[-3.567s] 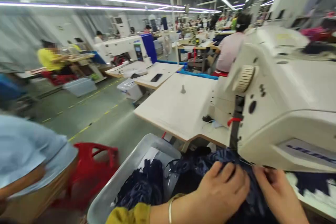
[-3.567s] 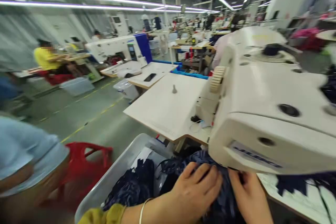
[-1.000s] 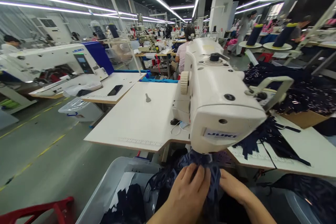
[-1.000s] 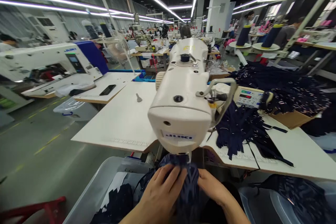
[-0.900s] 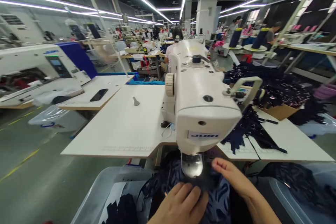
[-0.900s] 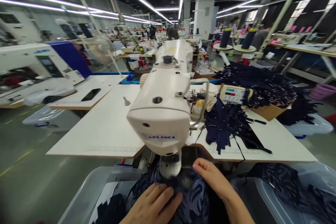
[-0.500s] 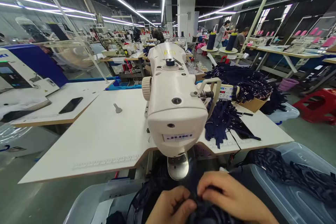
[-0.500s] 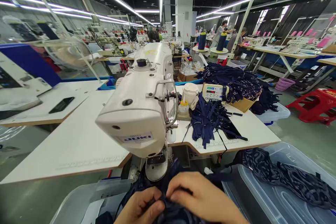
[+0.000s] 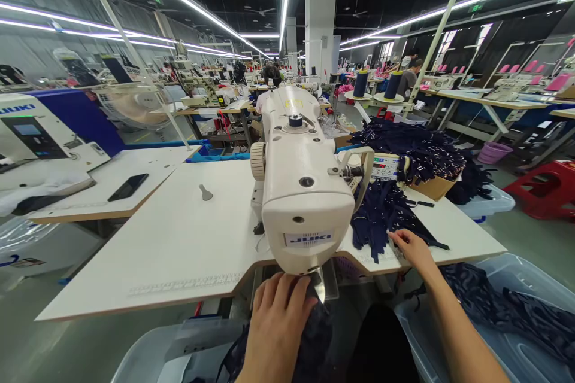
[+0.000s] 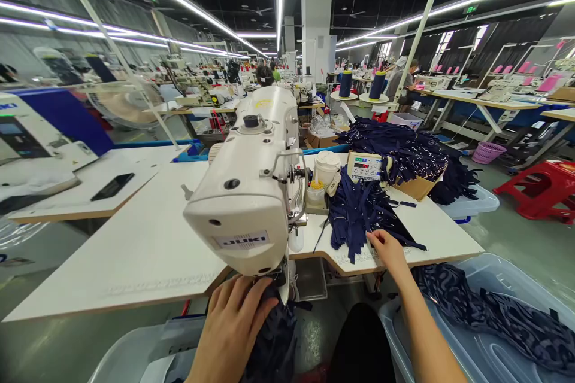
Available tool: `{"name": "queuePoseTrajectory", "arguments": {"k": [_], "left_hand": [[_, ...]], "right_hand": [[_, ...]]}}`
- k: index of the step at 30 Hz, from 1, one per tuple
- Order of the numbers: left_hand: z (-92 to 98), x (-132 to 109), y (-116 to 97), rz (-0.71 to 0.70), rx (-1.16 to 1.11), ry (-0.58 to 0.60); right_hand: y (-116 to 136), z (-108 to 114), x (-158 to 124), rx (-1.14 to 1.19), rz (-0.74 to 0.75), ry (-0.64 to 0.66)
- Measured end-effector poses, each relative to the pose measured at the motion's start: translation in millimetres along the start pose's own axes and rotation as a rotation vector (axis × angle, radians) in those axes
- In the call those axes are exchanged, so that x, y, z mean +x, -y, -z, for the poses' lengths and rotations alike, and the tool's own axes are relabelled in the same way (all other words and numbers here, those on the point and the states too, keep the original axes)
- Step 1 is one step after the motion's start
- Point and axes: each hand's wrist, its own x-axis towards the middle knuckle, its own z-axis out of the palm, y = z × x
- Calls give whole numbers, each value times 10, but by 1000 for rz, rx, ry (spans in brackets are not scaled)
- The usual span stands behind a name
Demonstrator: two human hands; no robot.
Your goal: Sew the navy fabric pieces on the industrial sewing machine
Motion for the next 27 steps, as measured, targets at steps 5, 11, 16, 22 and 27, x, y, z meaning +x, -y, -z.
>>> {"name": "queuePoseTrajectory", "arguments": {"k": [5,11,16,22,27], "left_hand": [[-41,-64,-86,-90,-47,-11],[-103,-78,-223,28,-4,-184],[4,-110,-197,-41,-174,-34],[35,-180,-30,10,-411,-27],[38,-157,25,-41,-420,-21]], "right_hand": [[311,133,-252,426,50,-60],[672,-306,-927,794,-238,214],[734,-830,-1337,497,-344,618],[742,-1058,-1278,106,-33,624],[744,-1121,-1276,-29,118,586]]}}
